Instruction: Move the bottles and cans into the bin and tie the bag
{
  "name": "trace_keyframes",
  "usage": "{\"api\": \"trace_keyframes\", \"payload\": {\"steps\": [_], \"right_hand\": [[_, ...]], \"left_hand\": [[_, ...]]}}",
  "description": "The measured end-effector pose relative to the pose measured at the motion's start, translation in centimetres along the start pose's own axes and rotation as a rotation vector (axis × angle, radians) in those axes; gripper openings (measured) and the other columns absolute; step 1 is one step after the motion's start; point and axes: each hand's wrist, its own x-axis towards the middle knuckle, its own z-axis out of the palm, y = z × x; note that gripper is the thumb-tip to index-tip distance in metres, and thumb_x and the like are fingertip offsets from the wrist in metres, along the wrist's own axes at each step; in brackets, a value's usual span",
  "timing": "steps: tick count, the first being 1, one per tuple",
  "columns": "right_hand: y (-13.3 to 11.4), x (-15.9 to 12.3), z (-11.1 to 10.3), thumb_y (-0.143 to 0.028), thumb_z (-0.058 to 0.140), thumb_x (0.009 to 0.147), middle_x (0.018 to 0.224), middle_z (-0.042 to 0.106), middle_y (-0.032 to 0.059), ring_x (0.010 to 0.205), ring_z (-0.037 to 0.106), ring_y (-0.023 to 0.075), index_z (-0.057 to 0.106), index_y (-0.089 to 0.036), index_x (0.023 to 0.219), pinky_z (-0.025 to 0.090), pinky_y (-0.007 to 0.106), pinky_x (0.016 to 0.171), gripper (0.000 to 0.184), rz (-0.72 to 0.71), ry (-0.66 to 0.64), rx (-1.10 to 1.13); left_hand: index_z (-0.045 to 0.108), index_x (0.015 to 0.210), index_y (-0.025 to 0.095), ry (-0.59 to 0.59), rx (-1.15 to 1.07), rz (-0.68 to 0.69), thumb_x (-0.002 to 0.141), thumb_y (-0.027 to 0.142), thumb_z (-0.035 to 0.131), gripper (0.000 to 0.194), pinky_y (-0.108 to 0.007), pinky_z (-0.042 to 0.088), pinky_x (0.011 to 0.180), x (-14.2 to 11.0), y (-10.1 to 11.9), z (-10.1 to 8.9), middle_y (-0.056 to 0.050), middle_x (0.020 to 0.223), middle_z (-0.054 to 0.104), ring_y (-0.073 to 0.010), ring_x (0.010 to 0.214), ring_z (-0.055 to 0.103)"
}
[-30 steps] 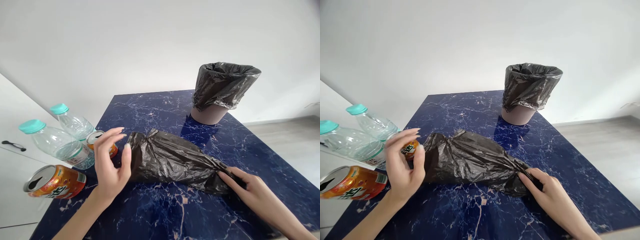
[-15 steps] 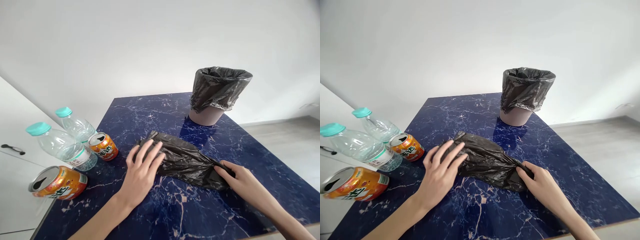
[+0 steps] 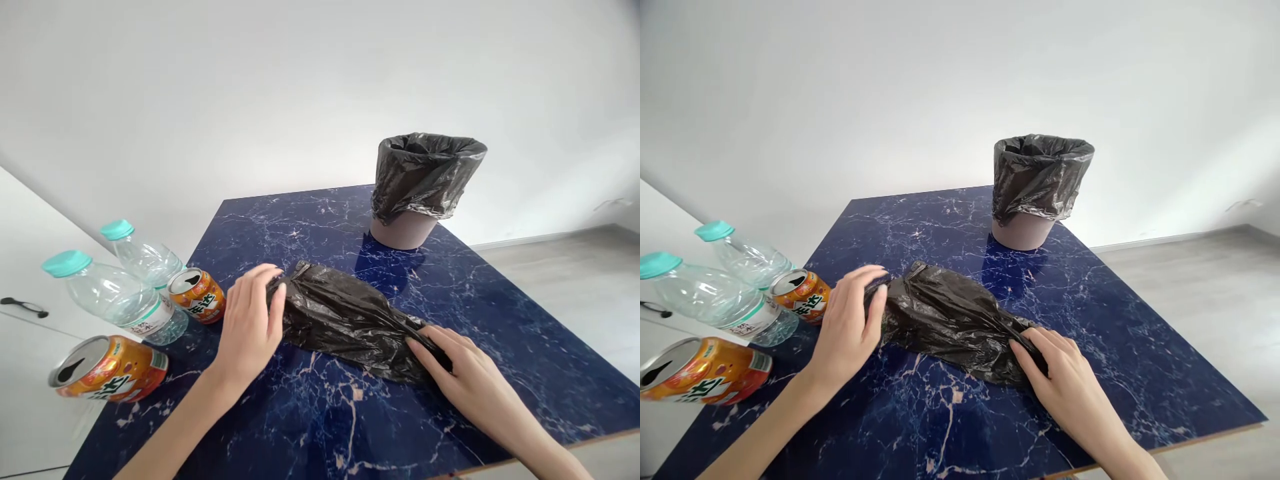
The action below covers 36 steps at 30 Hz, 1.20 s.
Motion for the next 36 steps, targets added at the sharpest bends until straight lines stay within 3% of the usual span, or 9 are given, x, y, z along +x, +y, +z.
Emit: {"api": "trace_keyframes", "payload": {"steps": [5, 8, 16, 19, 24, 27, 30, 33, 36], "right_hand": [[0.3, -0.9, 0.0, -0.055, 0.045, 0.112, 0.119, 0.079, 0.0051, 0.110, 0.075, 0.0295, 0.068, -0.029, 0.112, 0.057, 0.043, 0.090, 0.034, -0.049, 0.045, 0.008], [0.4, -1.4, -0.1, -0.054, 0.048, 0.112, 0.119, 0.078, 0.0037, 0.112, 0.074, 0.0288, 0.067, -0.030, 0.115, 0.057, 0.045, 0.094, 0.031, -0.038, 0.042, 0.054], [0.9, -2.2, -0.1, -0.049, 0.049, 0.112, 0.130, 0.075, 0.0055, 0.123, 0.070, 0.0281, 0.069, -0.030, 0.117, 0.055, 0.046, 0.105, 0.028, -0.055, 0.050, 0.126], [0.9, -2.0, -0.3, -0.048, 0.046, 0.113, 0.130, 0.073, 0.0063, 0.122, 0.069, 0.0270, 0.070, -0.029, 0.111, 0.054, 0.044, 0.106, 0.030, -0.029, 0.030, 0.177], [0.3, -1.1, -0.5, -0.049, 0.041, 0.114, 0.117, 0.073, 0.0091, 0.110, 0.069, 0.0274, 0.066, -0.027, 0.097, 0.052, 0.044, 0.101, 0.038, 0.047, 0.000, 0.276], [-0.1, -0.5, -0.7, -0.051, 0.039, 0.114, 0.101, 0.072, 0.0069, 0.097, 0.067, 0.0259, 0.061, -0.026, 0.088, 0.050, 0.042, 0.092, 0.041, 0.071, -0.016, 0.297], [-0.2, 0.0, -0.9, -0.053, 0.038, 0.114, 0.085, 0.067, 0.0037, 0.081, 0.064, 0.0232, 0.053, -0.026, 0.080, 0.047, 0.039, 0.079, 0.046, 0.107, -0.039, 0.298], [-0.1, 0.3, -0.9, -0.052, 0.041, 0.113, 0.085, 0.068, 0.0037, 0.080, 0.065, 0.0238, 0.055, -0.026, 0.084, 0.047, 0.039, 0.075, 0.041, 0.120, -0.024, 0.249], [-0.8, 0.4, -1.1, -0.045, 0.050, 0.109, 0.110, 0.073, 0.0094, 0.102, 0.069, 0.0306, 0.063, -0.025, 0.110, 0.050, 0.048, 0.090, 0.025, 0.067, 0.163, 0.052]], "left_hand": [[0.052, 0.148, 0.006, -0.403, 0.186, -0.283, 0.102, 0.063, 0.058, 0.073, -0.067, 0.044, 0.107, 2.3, -2.5, -0.3, -0.025, 0.119, 0.077, -0.0478, 0.120, 0.069], [0.068, 0.132, 0.020, -0.569, 0.079, -0.294, 0.100, 0.055, 0.062, 0.048, -0.061, 0.047, 0.107, 3.2, -2.7, -1.3, -0.015, 0.109, 0.081, -0.0418, 0.113, 0.075], [0.068, 0.129, 0.025, 0.037, -0.013, -0.018, 0.105, 0.035, 0.064, 0.026, -0.041, 0.054, 0.101, 5.9, -0.1, -1.4, -0.007, 0.116, 0.080, -0.0279, 0.106, 0.075], [0.066, 0.127, 0.023, 0.117, 0.049, 0.092, 0.107, 0.031, 0.062, 0.022, -0.047, 0.052, 0.104, 7.2, -0.1, 0.3, -0.009, 0.114, 0.079, -0.0290, 0.107, 0.074], [0.061, 0.137, 0.023, 0.183, 0.038, 0.263, 0.106, 0.020, 0.059, 0.032, -0.060, 0.040, 0.125, 7.0, 2.8, 2.8, -0.014, 0.154, 0.062, -0.0334, 0.151, 0.050], [0.057, 0.146, 0.022, -0.147, -0.070, 0.499, 0.111, 0.024, 0.052, 0.035, -0.056, 0.031, 0.135, 5.3, 5.5, 3.9, -0.011, 0.162, 0.058, -0.0283, 0.160, 0.041], [0.047, 0.161, 0.018, -0.488, -0.103, 0.490, 0.116, 0.041, 0.042, 0.050, -0.056, 0.023, 0.139, 4.1, 6.3, 5.4, -0.010, 0.175, 0.042, -0.0300, 0.168, 0.024], [0.034, 0.170, 0.021, -0.629, -0.123, 0.357, 0.116, 0.052, 0.033, 0.062, -0.060, 0.020, 0.139, 3.7, 5.4, 7.1, -0.007, 0.181, 0.026, -0.0322, 0.170, 0.012], [0.028, 0.174, 0.026, -0.680, -0.159, 0.307, 0.116, 0.055, 0.030, 0.064, -0.062, 0.018, 0.138, 3.7, 4.4, 8.3, -0.006, 0.182, 0.022, -0.0333, 0.170, 0.009]]}}
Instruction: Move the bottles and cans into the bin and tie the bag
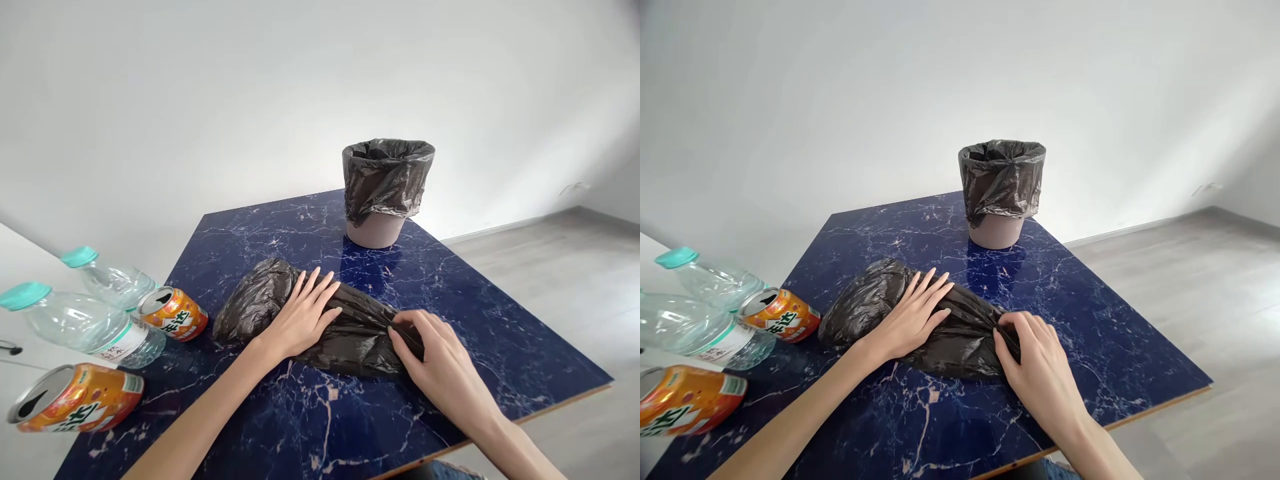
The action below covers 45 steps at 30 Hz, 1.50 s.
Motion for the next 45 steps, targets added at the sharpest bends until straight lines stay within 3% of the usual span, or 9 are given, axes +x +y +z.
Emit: {"api": "trace_keyframes", "payload": {"steps": [4, 8, 12, 17, 26, 30, 35, 40, 45], "right_hand": [[-3.2, 0.2, -0.2, -0.032, 0.051, 0.108, 0.144, 0.067, 0.0160, 0.139, 0.058, 0.0371, 0.059, -0.021, 0.138, 0.043, 0.058, 0.112, 0.033, -0.227, 0.168, -0.194], [-5.6, 0.8, 1.6, -0.033, 0.047, 0.112, 0.166, 0.052, 0.0148, 0.162, 0.037, 0.0351, 0.051, -0.015, 0.155, 0.033, 0.059, 0.130, 0.047, -0.421, 0.050, -0.250], [-4.2, 1.7, 5.2, -0.046, 0.039, 0.114, 0.171, 0.041, 0.0219, 0.161, 0.036, 0.0437, 0.047, -0.006, 0.162, 0.031, 0.072, 0.129, 0.063, -0.367, -0.096, -0.346], [-1.7, 1.9, 7.0, -0.050, 0.033, 0.115, 0.175, 0.035, 0.0162, 0.163, 0.035, 0.0392, 0.044, -0.013, 0.166, 0.035, 0.068, 0.129, 0.064, -0.298, -0.157, -0.353], [-0.4, 2.5, 6.3, -0.048, 0.036, 0.115, 0.180, 0.026, 0.0084, 0.167, 0.026, 0.0320, 0.035, -0.022, 0.171, 0.032, 0.063, 0.133, 0.062, -0.330, -0.217, -0.327], [0.6, 3.4, 6.2, -0.048, 0.034, 0.116, 0.181, 0.022, 0.0053, 0.168, 0.022, 0.0293, 0.028, -0.026, 0.174, 0.029, 0.060, 0.135, 0.062, -0.351, -0.276, -0.322], [1.9, 4.3, 5.3, -0.048, 0.035, 0.116, 0.181, 0.021, 0.0011, 0.168, 0.019, 0.0259, 0.015, -0.032, 0.176, 0.024, 0.058, 0.137, 0.065, -0.405, -0.326, -0.281], [4.2, 5.1, 2.6, -0.044, 0.041, 0.115, 0.181, 0.023, -0.0018, 0.168, 0.020, 0.0236, 0.008, -0.037, 0.176, 0.021, 0.054, 0.139, 0.070, -0.524, -0.437, -0.189], [6.9, 6.4, -0.1, -0.040, 0.046, 0.114, 0.179, 0.031, 0.0009, 0.165, 0.030, 0.0247, 0.014, -0.034, 0.176, 0.026, 0.053, 0.138, 0.070, -0.610, -0.448, -0.227]], "left_hand": [[0.028, 0.174, 0.028, 0.010, -0.009, 0.033, 0.116, 0.056, 0.030, 0.064, -0.061, 0.016, 0.138, 0.5, -0.3, 0.6, -0.007, 0.181, 0.027, -0.0326, 0.170, 0.012], [0.032, 0.172, 0.025, -0.011, -0.039, 0.030, 0.116, 0.056, 0.027, 0.063, -0.062, 0.016, 0.138, 0.8, 0.0, 1.0, -0.008, 0.180, 0.029, -0.0320, 0.170, 0.013], [0.033, 0.172, 0.019, -0.058, -0.055, -0.012, 0.117, 0.054, 0.022, 0.066, -0.059, 0.013, 0.139, 0.8, -0.1, 1.1, -0.007, 0.181, 0.024, -0.0312, 0.170, 0.010], [0.032, 0.173, 0.021, -0.058, -0.076, -0.066, 0.116, 0.055, 0.027, 0.066, -0.055, 0.013, 0.140, 0.0, -2.1, 0.8, -0.005, 0.182, 0.021, -0.0294, 0.170, 0.011], [0.038, 0.171, 0.027, 0.075, -0.060, -0.167, 0.115, 0.054, 0.033, 0.061, -0.057, 0.019, 0.138, -2.6, -8.0, 0.8, -0.005, 0.179, 0.030, -0.0298, 0.169, 0.022], [0.048, 0.165, 0.024, 0.144, -0.112, -0.177, 0.114, 0.051, 0.038, 0.059, -0.059, 0.021, 0.137, -2.6, -8.0, 1.2, -0.007, 0.176, 0.037, -0.0319, 0.167, 0.029], [0.070, 0.138, 0.023, 0.372, -0.213, -0.198, 0.113, 0.045, 0.045, 0.041, -0.052, 0.034, 0.131, -2.5, -7.7, 0.1, -0.008, 0.154, 0.067, -0.0294, 0.150, 0.054], [0.071, 0.117, 0.023, 0.659, -0.364, -0.320, 0.114, 0.040, 0.043, 0.033, -0.042, 0.049, 0.114, -3.4, -8.1, -1.3, -0.009, 0.128, 0.076, -0.0244, 0.125, 0.068], [0.072, 0.108, 0.023, 0.718, -0.534, -0.429, 0.112, 0.044, 0.045, 0.035, -0.035, 0.055, 0.096, -3.9, -8.4, -0.6, -0.008, 0.117, 0.077, -0.0231, 0.111, 0.072]]}}
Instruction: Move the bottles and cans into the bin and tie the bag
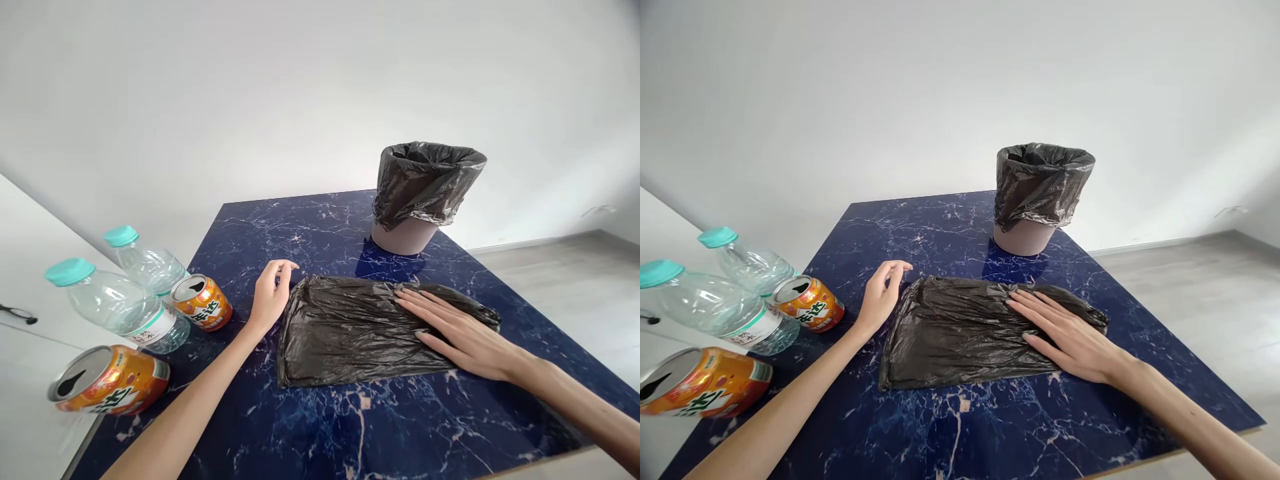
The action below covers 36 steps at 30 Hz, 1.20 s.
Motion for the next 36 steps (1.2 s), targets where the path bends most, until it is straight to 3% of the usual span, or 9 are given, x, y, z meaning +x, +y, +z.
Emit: {"api": "trace_keyframes", "payload": {"steps": [3, 10, 14, 17, 21, 25, 28, 31, 36], "right_hand": [[-1.7, 0.3, -0.4, -0.036, 0.051, 0.112, 0.177, 0.035, 0.0045, 0.165, 0.032, 0.0281, 0.020, -0.030, 0.175, 0.029, 0.056, 0.137, 0.071, -0.004, 0.157, -0.103], [-15.4, 4.2, 1.5, -0.041, 0.057, 0.110, 0.169, 0.050, 0.0071, 0.156, 0.047, 0.0296, 0.051, -0.018, 0.160, 0.045, 0.054, 0.128, 0.055, -0.039, 0.227, -0.096], [-19.5, 7.1, 3.0, -0.029, 0.063, 0.106, 0.147, 0.068, 0.0110, 0.136, 0.062, 0.0331, 0.066, -0.017, 0.138, 0.058, 0.051, 0.108, 0.034, -0.005, 0.322, -0.006], [-20.0, 8.9, 3.6, -0.016, 0.067, 0.099, 0.116, 0.071, 0.0109, 0.105, 0.068, 0.0300, 0.070, -0.018, 0.104, 0.059, 0.044, 0.082, 0.006, 0.053, 0.342, 0.013], [-19.5, 9.7, 3.5, -0.012, 0.063, 0.099, 0.093, 0.062, 0.0034, 0.073, 0.060, 0.0184, 0.065, -0.020, 0.090, 0.046, 0.033, 0.064, 0.013, 0.150, 0.308, 0.166], [-18.6, 8.7, 1.7, -0.026, 0.061, 0.104, 0.072, 0.053, -0.0044, 0.060, 0.049, 0.0131, 0.065, -0.023, 0.093, 0.036, 0.028, 0.058, 0.012, 0.360, 0.275, 0.616], [-18.0, 7.0, -0.3, -0.047, 0.063, 0.104, 0.066, 0.047, -0.0072, 0.052, 0.048, 0.0104, 0.063, -0.023, 0.094, 0.037, 0.026, 0.054, 0.026, 0.549, 0.314, 1.063], [-17.3, 4.8, -1.8, -0.058, 0.068, 0.100, 0.067, 0.051, -0.0078, 0.049, 0.054, 0.0098, 0.061, -0.022, 0.098, 0.045, 0.025, 0.056, 0.036, 0.659, 0.436, 1.416], [-15.0, 1.3, -2.6, -0.046, 0.085, 0.088, 0.065, 0.038, -0.0082, 0.054, 0.053, 0.0110, 0.051, -0.023, 0.077, 0.051, 0.024, 0.052, 0.042, 0.830, 0.845, 1.676]], "left_hand": [[0.072, 0.106, 0.023, 0.001, -0.056, -0.058, 0.110, 0.047, 0.048, 0.034, -0.034, 0.055, 0.095, -0.1, -0.3, 0.3, -0.008, 0.117, 0.077, -0.0237, 0.111, 0.072], [0.071, 0.103, 0.022, 0.042, -0.144, -0.143, 0.107, 0.054, 0.049, 0.039, -0.038, 0.054, 0.099, 0.0, -1.5, 0.5, -0.011, 0.113, 0.078, -0.0258, 0.110, 0.073], [0.070, 0.101, 0.021, 0.066, -0.175, -0.164, 0.106, 0.058, 0.048, 0.043, -0.039, 0.054, 0.099, 0.1, -1.9, 0.5, -0.010, 0.109, 0.077, -0.0260, 0.107, 0.073], [0.070, 0.099, 0.021, 0.075, -0.195, -0.177, 0.106, 0.060, 0.049, 0.045, -0.039, 0.054, 0.099, 0.2, -1.9, 0.4, -0.010, 0.107, 0.077, -0.0263, 0.106, 0.072], [0.071, 0.098, 0.021, 0.086, -0.215, -0.185, 0.105, 0.061, 0.048, 0.047, -0.040, 0.054, 0.097, 0.4, -2.0, 0.3, -0.010, 0.106, 0.076, -0.0266, 0.105, 0.072], [0.069, 0.097, 0.021, 0.099, -0.217, -0.176, 0.104, 0.063, 0.046, 0.049, -0.038, 0.056, 0.092, 0.5, -2.2, 0.5, -0.010, 0.104, 0.076, -0.0262, 0.102, 0.073], [0.069, 0.097, 0.021, 0.109, -0.195, -0.158, 0.106, 0.059, 0.044, 0.047, -0.037, 0.056, 0.090, 0.6, -2.1, 0.5, -0.009, 0.103, 0.076, -0.0255, 0.101, 0.072], [0.069, 0.097, 0.022, 0.099, -0.147, -0.116, 0.110, 0.053, 0.041, 0.043, -0.037, 0.054, 0.091, 0.6, -1.4, 0.2, -0.009, 0.102, 0.075, -0.0249, 0.100, 0.071], [0.066, 0.099, 0.024, 0.048, -0.059, 0.106, 0.112, 0.041, 0.043, 0.032, -0.042, 0.049, 0.102, -0.8, 2.3, 0.4, -0.008, 0.107, 0.070, -0.0251, 0.107, 0.066]]}}
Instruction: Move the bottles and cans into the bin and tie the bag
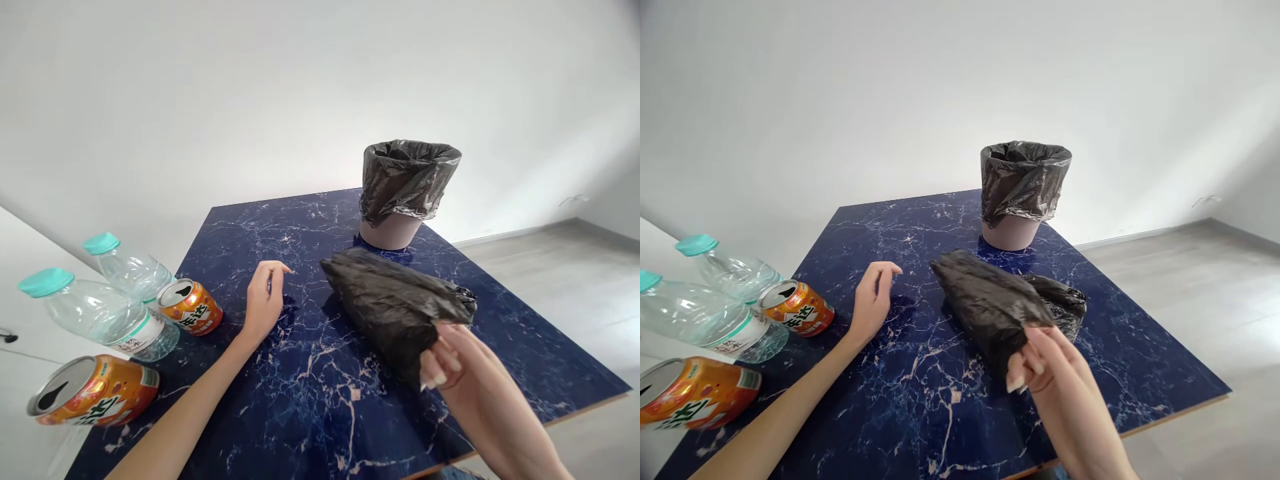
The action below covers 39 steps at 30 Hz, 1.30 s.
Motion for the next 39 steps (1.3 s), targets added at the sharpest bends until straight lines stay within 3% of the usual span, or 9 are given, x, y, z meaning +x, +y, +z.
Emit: {"api": "trace_keyframes", "payload": {"steps": [5, 11, 16, 18, 21, 24, 29, 35, 39], "right_hand": [[-1.1, 1.8, -3.9, -0.037, 0.084, 0.088, 0.069, 0.032, -0.0077, 0.057, 0.044, 0.0094, 0.047, -0.024, 0.076, 0.049, 0.020, 0.049, 0.040, -0.001, 0.227, 0.156], [-1.6, 4.1, -7.5, -0.038, 0.084, 0.086, 0.074, 0.039, -0.0061, 0.062, 0.044, 0.0100, 0.052, -0.023, 0.079, 0.048, 0.022, 0.053, 0.036, -0.050, 0.282, 0.090], [-2.3, 3.0, -8.2, -0.046, 0.083, 0.087, 0.092, 0.057, 0.0006, 0.079, 0.057, 0.0197, 0.059, -0.029, 0.118, 0.054, 0.037, 0.074, 0.042, -0.460, 0.591, -0.334], [-2.7, 2.1, -7.5, -0.050, 0.076, 0.093, 0.104, 0.059, 0.0067, 0.094, 0.061, 0.0272, 0.059, -0.031, 0.125, 0.054, 0.051, 0.094, 0.041, -0.674, 0.581, -0.656], [-2.5, 2.0, -6.2, -0.046, 0.060, 0.104, 0.128, 0.063, 0.0159, 0.123, 0.062, 0.0373, 0.063, -0.030, 0.130, 0.048, 0.063, 0.109, 0.030, -0.854, 0.257, -1.154], [-0.4, 4.0, -5.5, -0.043, 0.047, 0.110, 0.155, 0.057, 0.0177, 0.152, 0.046, 0.0411, 0.055, -0.027, 0.151, 0.040, 0.069, 0.121, 0.044, -0.871, -0.030, -1.482], [4.1, 8.1, -7.0, -0.052, 0.033, 0.112, 0.173, 0.039, 0.0210, 0.164, 0.021, 0.0506, 0.041, -0.025, 0.168, 0.025, 0.089, 0.117, 0.062, -0.823, -0.057, -1.746], [4.8, 10.8, -10.0, -0.055, 0.038, 0.110, 0.176, 0.035, 0.0166, 0.163, 0.027, 0.0490, 0.040, -0.031, 0.169, 0.028, 0.088, 0.116, 0.064, -0.812, -0.083, -1.790], [4.1, 13.0, -11.7, -0.057, 0.041, 0.108, 0.179, 0.030, 0.0147, 0.163, 0.026, 0.0514, 0.041, -0.033, 0.168, 0.030, 0.089, 0.114, 0.065, -0.760, -0.105, -1.859]], "left_hand": [[0.065, 0.117, 0.025, -0.284, 0.048, 0.317, 0.109, 0.032, 0.052, 0.017, -0.049, 0.045, 0.118, -3.2, 5.6, 3.1, -0.011, 0.135, 0.069, -0.0283, 0.133, 0.060], [0.042, 0.164, 0.027, -0.778, 0.168, 0.469, 0.115, 0.050, 0.042, 0.055, -0.063, 0.024, 0.135, -4.6, 8.9, 8.1, -0.007, 0.182, 0.026, -0.0339, 0.170, 0.013], [0.037, 0.170, 0.027, -0.939, 0.178, 0.493, 0.115, 0.056, 0.033, 0.062, -0.061, 0.014, 0.139, -4.0, 8.6, 10.9, -0.003, 0.182, 0.023, -0.0316, 0.171, 0.006], [0.040, 0.169, 0.027, -0.959, 0.173, 0.517, 0.115, 0.056, 0.034, 0.062, -0.060, 0.013, 0.140, -3.9, 8.5, 11.5, -0.004, 0.180, 0.028, -0.0314, 0.170, 0.009], [0.044, 0.167, 0.024, -0.963, 0.176, 0.541, 0.115, 0.056, 0.037, 0.062, -0.063, 0.015, 0.139, -3.9, 8.6, 11.9, -0.005, 0.178, 0.035, -0.0339, 0.170, 0.013], [0.051, 0.162, 0.019, -0.899, 0.146, 0.599, 0.116, 0.045, 0.040, 0.054, -0.058, 0.019, 0.139, -4.0, 8.9, 11.6, -0.008, 0.171, 0.047, -0.0320, 0.168, 0.023], [0.077, 0.118, 0.021, -0.629, 0.066, 0.568, 0.112, 0.025, 0.046, 0.031, -0.054, 0.042, 0.127, -4.4, 8.4, 8.4, -0.008, 0.125, 0.081, -0.0288, 0.135, 0.066], [0.073, 0.107, 0.027, -0.575, 0.058, 0.322, 0.111, 0.022, 0.050, 0.023, -0.044, 0.051, 0.111, -5.3, 5.8, 2.4, -0.004, 0.113, 0.080, -0.0256, 0.123, 0.066], [0.072, 0.099, 0.029, -0.508, 0.005, 0.170, 0.112, 0.027, 0.050, 0.025, -0.041, 0.055, 0.104, -5.6, 4.9, 0.5, -0.004, 0.104, 0.078, -0.0250, 0.111, 0.069]]}}
